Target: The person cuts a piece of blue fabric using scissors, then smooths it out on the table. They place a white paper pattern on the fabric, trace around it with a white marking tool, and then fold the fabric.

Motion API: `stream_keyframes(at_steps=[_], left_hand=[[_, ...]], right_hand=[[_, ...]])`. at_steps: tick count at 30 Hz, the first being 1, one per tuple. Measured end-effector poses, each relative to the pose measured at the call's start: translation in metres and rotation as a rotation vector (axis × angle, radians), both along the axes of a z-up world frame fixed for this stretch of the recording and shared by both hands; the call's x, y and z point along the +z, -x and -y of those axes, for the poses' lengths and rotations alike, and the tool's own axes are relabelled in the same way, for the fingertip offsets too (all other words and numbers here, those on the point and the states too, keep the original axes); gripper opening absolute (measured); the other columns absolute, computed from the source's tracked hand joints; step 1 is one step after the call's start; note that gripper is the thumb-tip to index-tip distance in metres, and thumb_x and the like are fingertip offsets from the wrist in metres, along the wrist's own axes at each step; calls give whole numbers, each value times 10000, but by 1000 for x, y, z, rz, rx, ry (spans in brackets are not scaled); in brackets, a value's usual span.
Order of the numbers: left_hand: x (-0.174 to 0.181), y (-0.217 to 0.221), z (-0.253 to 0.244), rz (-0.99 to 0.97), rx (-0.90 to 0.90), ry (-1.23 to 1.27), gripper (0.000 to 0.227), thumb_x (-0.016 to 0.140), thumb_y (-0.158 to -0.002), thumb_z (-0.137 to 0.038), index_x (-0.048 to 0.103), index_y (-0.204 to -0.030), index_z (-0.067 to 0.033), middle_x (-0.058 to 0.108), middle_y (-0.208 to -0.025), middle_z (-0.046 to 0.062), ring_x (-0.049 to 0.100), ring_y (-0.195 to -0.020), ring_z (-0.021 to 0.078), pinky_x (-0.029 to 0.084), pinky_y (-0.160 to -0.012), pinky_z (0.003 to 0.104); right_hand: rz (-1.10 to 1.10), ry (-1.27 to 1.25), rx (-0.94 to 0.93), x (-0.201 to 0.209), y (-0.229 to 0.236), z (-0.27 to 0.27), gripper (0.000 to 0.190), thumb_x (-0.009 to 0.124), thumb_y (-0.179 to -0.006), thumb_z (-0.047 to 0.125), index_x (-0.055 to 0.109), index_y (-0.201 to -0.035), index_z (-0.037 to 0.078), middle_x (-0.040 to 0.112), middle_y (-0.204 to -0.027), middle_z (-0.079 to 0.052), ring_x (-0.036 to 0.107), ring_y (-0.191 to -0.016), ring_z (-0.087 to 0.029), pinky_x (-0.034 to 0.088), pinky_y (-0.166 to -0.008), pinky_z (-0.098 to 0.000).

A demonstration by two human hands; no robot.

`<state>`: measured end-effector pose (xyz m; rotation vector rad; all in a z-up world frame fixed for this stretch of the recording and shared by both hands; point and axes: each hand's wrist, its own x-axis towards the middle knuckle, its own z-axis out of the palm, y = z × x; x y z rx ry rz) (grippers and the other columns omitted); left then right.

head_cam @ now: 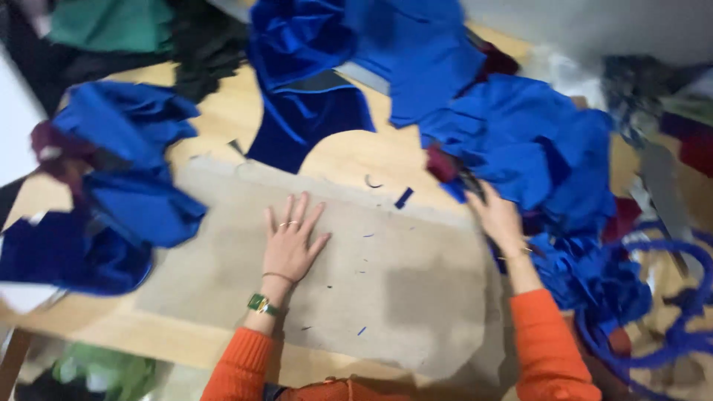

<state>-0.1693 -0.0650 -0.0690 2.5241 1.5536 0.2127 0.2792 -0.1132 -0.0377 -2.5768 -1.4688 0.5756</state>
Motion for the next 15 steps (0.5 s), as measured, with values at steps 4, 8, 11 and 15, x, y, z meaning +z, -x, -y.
stream_keyframes(at_steps=[4,8,11,15], left_hand=[[-5,3,1,-14,21,-3,648,346,-981,-707,304,-1569,-439,156,-1718,-70,124,-1576,204,44,-1241,609],[0,7,1,41,-58,-166,665,317,-1007,-655,370,-1574,-312,228,-1694,28,214,-1551,296,118,-1211,650],[-1,7,3,122,-41,-164,661,337,-1015,-638,407,-1561,-273,245,-1688,34,228,-1547,297,118,-1215,650],[-4,4,-24,183,87,-90,571,440,-1013,-455,497,-1481,-132,277,-1674,108,326,-1498,302,271,-1137,506]], right_hand=[[60,15,23,-3,-62,8,609,483,-1080,578,566,-1492,137,724,-1133,-326,684,-1075,-502,540,-889,-584],[271,-211,79,-25,-109,18,537,505,-1065,441,599,-1462,93,652,-1192,-400,596,-1080,-602,458,-898,-619],[479,-280,83,-52,-125,31,470,547,-1050,359,639,-1453,136,680,-1204,-347,615,-1078,-565,434,-917,-630],[706,-201,95,-42,-94,44,502,492,-1058,364,610,-1541,296,745,-1042,-253,679,-998,-466,409,-914,-612]])
